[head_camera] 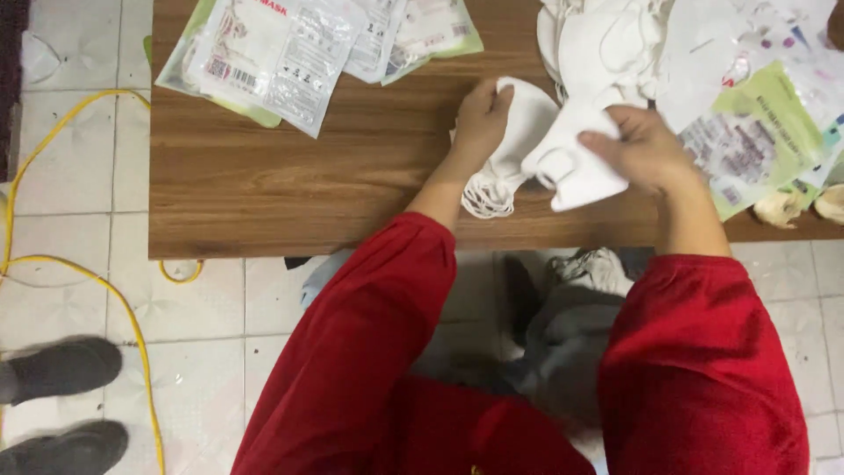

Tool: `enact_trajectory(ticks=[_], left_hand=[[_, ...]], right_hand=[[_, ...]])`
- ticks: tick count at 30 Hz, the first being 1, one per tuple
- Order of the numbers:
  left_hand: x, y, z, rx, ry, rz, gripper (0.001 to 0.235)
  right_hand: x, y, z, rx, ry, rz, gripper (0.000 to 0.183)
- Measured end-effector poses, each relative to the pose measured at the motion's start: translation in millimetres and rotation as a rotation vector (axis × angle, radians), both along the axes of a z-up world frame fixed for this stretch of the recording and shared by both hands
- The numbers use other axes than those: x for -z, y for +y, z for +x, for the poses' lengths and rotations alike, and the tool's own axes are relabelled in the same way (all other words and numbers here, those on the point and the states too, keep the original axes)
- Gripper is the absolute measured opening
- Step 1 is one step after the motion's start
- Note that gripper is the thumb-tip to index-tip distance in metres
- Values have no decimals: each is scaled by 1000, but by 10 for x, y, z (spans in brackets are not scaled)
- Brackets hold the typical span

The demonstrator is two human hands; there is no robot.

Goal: The person is organizing and stacking white face masks on a wooden table, preparing them for packaging.

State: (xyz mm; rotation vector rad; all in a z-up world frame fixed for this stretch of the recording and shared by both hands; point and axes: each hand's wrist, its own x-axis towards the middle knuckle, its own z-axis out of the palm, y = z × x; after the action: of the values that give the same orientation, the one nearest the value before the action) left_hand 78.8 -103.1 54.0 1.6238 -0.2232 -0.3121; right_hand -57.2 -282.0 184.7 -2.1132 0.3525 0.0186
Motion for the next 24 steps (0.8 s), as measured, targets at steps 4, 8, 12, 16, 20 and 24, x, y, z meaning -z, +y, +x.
enact_trajectory(ticks=[4,8,12,16,20,24], left_hand=[[155,22,84,79,97,-179,37],[-120,192,23,63,92,-277,39],[-310,354,-137,67,127,-171,36],[-524,481,-279,11,127,-76,37],[-428,495,-249,33,65,-24,37],[-530,495,-262,-97,70,-170,15]], right_hand=[[216,-184,442,-30,131,-153,23],[289,81,630,-36,50,13,14],[490,154,850,-129,42,101,20],[671,223,910,-198,56,116,28],[958,219,967,-207,67,168,33],[956,-28,974,-217,-66,72,23]])
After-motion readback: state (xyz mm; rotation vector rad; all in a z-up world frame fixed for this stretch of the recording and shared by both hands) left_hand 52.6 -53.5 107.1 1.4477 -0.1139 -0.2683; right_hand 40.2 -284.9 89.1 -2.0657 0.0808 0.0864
